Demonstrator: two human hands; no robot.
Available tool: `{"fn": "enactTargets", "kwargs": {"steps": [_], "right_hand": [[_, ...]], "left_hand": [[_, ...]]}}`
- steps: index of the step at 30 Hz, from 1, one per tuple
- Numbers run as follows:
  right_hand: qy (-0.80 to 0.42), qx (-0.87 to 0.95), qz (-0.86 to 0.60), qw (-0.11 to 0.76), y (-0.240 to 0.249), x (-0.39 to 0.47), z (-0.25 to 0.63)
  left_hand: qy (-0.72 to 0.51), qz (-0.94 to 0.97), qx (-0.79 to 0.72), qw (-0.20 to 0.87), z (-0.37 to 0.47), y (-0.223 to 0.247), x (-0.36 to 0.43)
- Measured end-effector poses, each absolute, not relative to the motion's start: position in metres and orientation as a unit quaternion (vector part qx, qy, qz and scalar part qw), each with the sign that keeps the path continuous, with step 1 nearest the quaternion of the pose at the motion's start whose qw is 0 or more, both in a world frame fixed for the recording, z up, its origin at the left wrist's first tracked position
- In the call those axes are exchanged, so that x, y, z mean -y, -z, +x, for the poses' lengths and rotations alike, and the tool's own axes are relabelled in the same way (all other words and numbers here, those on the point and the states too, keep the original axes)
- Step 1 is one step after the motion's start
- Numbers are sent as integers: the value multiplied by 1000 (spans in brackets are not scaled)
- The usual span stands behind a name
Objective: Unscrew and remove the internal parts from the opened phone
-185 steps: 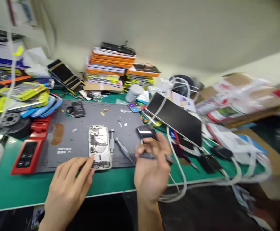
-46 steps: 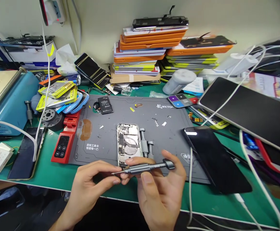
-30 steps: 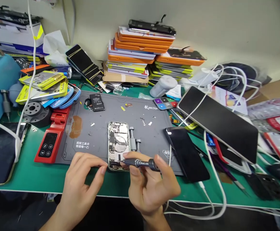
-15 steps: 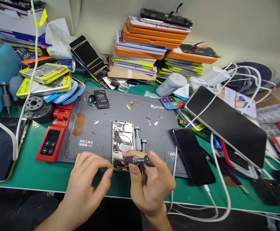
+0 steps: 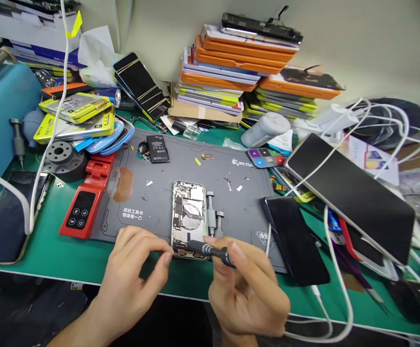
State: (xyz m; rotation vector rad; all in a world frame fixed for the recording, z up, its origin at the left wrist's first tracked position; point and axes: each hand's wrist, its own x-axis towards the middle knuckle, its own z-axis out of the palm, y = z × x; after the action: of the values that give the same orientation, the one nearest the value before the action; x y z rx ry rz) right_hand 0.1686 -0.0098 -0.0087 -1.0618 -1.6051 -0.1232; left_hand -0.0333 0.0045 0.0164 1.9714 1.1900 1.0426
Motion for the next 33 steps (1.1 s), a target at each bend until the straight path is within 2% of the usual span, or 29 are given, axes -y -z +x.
{"fn": "enactTargets", "kwargs": {"steps": [16, 23, 33], "right_hand": [[-31, 684, -429, 590, 2, 4, 170], [-59, 683, -433, 584, 0, 4, 168], [-19, 697, -424, 578, -4, 3, 168]], "left_hand": [[-408, 740, -457, 277, -35, -17, -1], [-314, 789, -528, 5, -50, -23, -13], [-237, 829, -500, -77, -49, -22, -35]]}}
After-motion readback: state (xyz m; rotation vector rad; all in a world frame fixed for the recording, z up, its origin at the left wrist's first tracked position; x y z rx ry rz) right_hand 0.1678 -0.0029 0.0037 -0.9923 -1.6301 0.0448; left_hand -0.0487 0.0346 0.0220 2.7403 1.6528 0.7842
